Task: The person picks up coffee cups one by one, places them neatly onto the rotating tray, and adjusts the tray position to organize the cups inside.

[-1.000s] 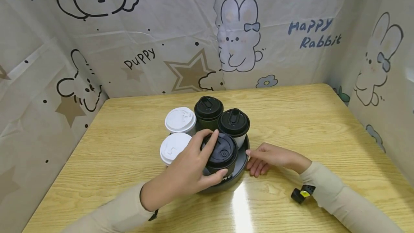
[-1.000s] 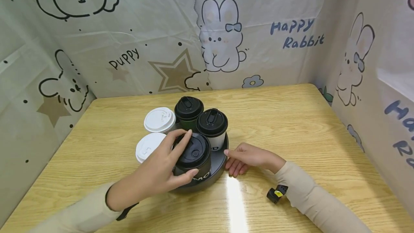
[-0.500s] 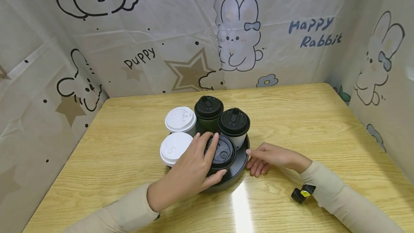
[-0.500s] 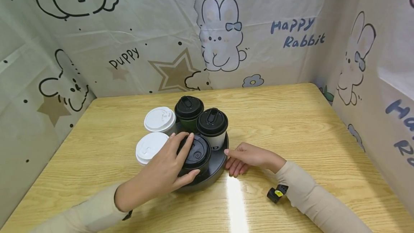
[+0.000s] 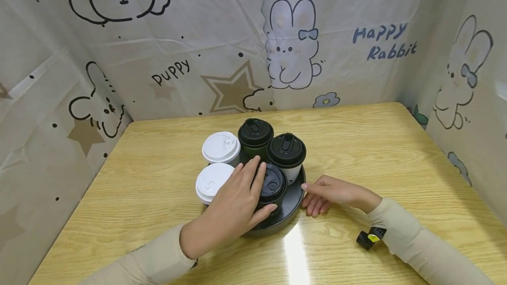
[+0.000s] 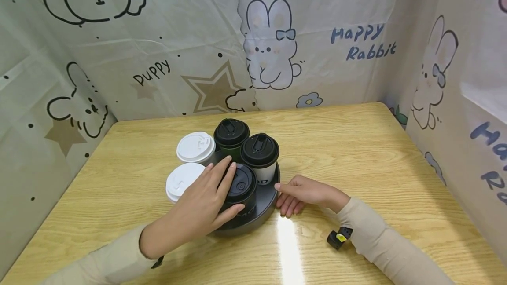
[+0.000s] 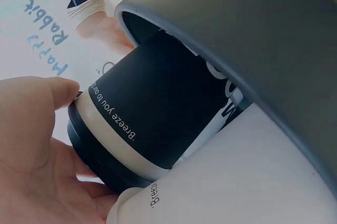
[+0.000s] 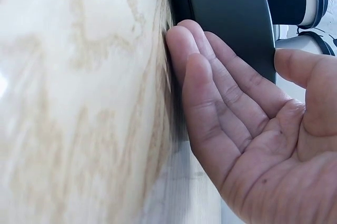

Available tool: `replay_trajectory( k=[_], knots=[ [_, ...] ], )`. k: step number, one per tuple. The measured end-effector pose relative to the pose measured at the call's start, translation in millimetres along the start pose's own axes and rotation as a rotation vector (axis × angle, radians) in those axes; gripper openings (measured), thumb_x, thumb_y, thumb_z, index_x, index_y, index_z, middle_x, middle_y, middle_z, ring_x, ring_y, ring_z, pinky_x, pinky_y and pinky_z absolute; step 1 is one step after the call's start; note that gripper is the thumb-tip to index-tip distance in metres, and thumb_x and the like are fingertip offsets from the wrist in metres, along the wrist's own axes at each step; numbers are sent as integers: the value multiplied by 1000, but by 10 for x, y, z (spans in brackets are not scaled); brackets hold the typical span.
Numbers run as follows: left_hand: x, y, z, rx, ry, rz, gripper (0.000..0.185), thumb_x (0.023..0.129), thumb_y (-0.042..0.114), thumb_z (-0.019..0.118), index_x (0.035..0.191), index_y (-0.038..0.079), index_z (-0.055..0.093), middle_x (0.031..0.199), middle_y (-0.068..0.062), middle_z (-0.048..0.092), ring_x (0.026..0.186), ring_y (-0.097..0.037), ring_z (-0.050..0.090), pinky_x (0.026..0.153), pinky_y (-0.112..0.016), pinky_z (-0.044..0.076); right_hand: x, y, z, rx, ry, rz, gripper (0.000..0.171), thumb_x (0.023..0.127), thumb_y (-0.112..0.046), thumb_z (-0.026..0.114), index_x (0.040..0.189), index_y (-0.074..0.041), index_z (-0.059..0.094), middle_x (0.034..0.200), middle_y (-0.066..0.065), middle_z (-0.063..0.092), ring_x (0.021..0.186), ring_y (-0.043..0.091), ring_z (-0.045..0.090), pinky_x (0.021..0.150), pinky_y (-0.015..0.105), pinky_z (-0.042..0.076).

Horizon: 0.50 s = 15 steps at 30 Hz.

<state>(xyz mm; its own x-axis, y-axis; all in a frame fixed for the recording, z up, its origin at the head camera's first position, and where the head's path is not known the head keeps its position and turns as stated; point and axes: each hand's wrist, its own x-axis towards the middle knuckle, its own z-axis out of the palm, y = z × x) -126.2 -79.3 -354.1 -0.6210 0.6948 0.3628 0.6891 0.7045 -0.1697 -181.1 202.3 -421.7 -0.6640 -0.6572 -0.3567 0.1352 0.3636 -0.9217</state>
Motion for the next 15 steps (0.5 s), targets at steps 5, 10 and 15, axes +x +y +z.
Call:
replay_trajectory(
  k=[5, 10, 15],
  knots=[
    [-1, 4, -5, -9, -20, -8, 84, 89, 55, 58, 140, -10, 41, 143, -29, 38, 134, -35, 40, 108, -47, 35, -13, -9, 22, 6, 3, 3, 56, 104, -35, 39, 98, 12, 69, 83, 20, 71, 70, 18, 70, 60, 27, 55],
    [1, 0, -9, -2, -16, -2, 84, 89, 55, 59, 139, -10, 42, 143, -30, 38, 133, -36, 40, 107, -48, 37, -8, 10, 12, -1, 3, -3, 56, 104, -36, 39, 98, 10, 69, 83, 18, 72, 71, 18, 70, 60, 27, 55],
    [7, -2, -20, 1, -21, -3, 85, 88, 56, 59, 139, -10, 42, 144, -30, 37, 134, -36, 39, 107, -48, 37, -10, -5, 3, 1, -1, -4, 56, 104, -36, 39, 98, 11, 69, 84, 18, 72, 71, 18, 70, 60, 27, 55]
  ],
)
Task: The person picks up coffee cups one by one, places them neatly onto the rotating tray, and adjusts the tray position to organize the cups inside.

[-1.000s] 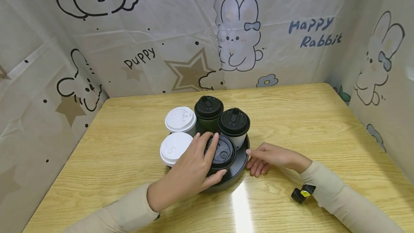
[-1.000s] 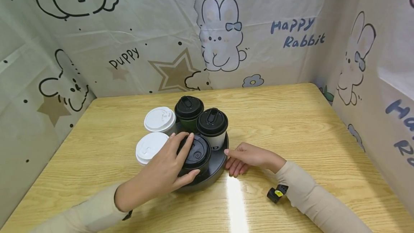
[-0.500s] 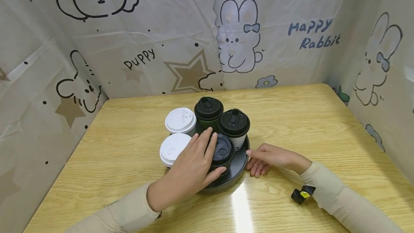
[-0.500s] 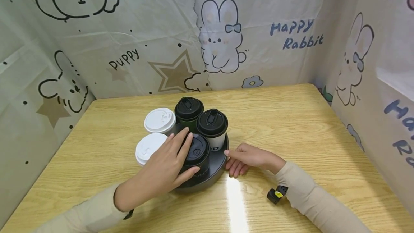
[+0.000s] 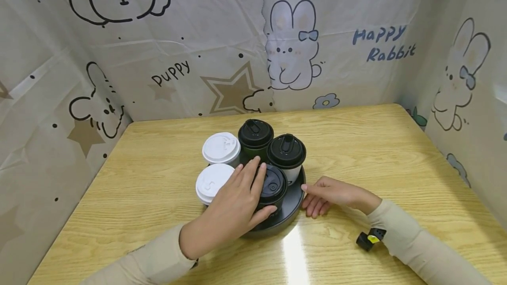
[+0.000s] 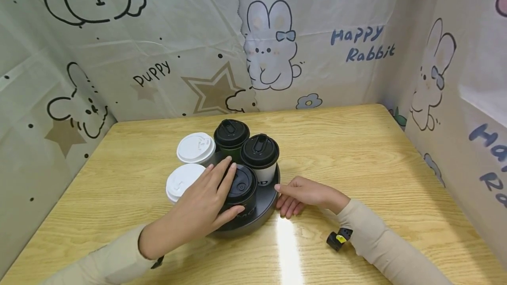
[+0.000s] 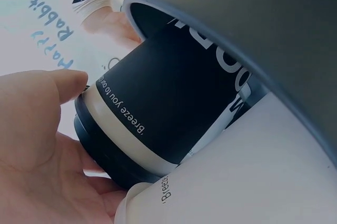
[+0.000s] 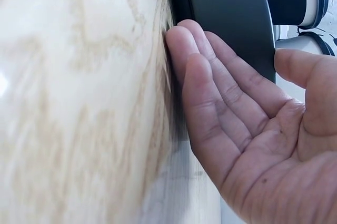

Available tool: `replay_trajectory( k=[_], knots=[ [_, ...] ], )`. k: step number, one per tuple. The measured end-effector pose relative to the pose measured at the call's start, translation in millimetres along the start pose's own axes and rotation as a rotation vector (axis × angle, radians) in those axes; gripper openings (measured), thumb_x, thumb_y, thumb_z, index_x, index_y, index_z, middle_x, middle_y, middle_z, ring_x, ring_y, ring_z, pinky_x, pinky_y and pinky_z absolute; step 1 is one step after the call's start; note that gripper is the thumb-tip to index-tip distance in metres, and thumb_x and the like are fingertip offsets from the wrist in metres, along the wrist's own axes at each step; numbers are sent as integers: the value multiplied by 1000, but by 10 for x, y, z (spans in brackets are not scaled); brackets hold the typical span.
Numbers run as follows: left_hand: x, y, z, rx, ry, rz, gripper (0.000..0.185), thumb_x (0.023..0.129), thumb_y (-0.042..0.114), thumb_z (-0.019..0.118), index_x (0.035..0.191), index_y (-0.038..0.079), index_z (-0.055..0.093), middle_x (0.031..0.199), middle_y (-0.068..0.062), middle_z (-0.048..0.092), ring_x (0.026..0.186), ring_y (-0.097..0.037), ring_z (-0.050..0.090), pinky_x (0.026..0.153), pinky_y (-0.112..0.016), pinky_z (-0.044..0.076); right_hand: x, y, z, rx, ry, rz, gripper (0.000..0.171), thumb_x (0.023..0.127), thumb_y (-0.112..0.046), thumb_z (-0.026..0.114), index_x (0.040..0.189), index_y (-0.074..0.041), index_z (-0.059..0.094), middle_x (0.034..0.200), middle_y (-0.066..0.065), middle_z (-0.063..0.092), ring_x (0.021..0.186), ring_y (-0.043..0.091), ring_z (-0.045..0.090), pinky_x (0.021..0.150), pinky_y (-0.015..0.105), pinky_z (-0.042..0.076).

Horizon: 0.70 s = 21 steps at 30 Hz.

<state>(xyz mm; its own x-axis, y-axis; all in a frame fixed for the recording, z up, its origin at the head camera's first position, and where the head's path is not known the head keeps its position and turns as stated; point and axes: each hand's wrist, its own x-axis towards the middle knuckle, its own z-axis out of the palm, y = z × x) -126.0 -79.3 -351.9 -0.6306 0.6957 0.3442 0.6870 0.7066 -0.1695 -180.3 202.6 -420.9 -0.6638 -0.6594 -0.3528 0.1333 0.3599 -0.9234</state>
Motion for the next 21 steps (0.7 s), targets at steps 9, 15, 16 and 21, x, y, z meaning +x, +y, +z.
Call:
replay_trajectory(
  k=[9, 15, 16, 21],
  knots=[
    [11, -36, -103, -82, -107, -21, 89, 92, 60, 49, 149, -4, 27, 155, -26, 19, 142, -35, 25, 109, -50, 33, -20, -49, 5, -65, 3, -32, 54, 105, -32, 37, 98, 12, 68, 84, 20, 71, 73, 20, 70, 62, 28, 56],
    [30, -355, -283, -275, -113, -56, 86, 95, 61, 41, 155, 9, 9, 161, -12, -2, 147, -30, 3, 114, -54, 20, -105, -143, -119, -170, 72, -65, 51, 105, -32, 38, 105, 9, 68, 94, 19, 71, 87, 29, 69, 72, 37, 57],
    [30, -434, -317, -292, -104, -75, 86, 95, 61, 41, 155, 11, 6, 161, -9, -5, 147, -29, 0, 115, -54, 17, -137, -167, -158, -204, 100, -83, 49, 105, -31, 38, 108, 9, 67, 99, 20, 70, 92, 31, 68, 75, 39, 56],
    [-13, -897, -404, -309, -30, -200, 84, 96, 55, 46, 156, 14, 6, 161, -8, -7, 146, -34, -5, 115, -57, 9, -329, -299, -344, -390, 305, -203, 46, 105, -28, 38, 135, 5, 49, 133, 24, 53, 122, 40, 51, 95, 52, 46]
  ],
)
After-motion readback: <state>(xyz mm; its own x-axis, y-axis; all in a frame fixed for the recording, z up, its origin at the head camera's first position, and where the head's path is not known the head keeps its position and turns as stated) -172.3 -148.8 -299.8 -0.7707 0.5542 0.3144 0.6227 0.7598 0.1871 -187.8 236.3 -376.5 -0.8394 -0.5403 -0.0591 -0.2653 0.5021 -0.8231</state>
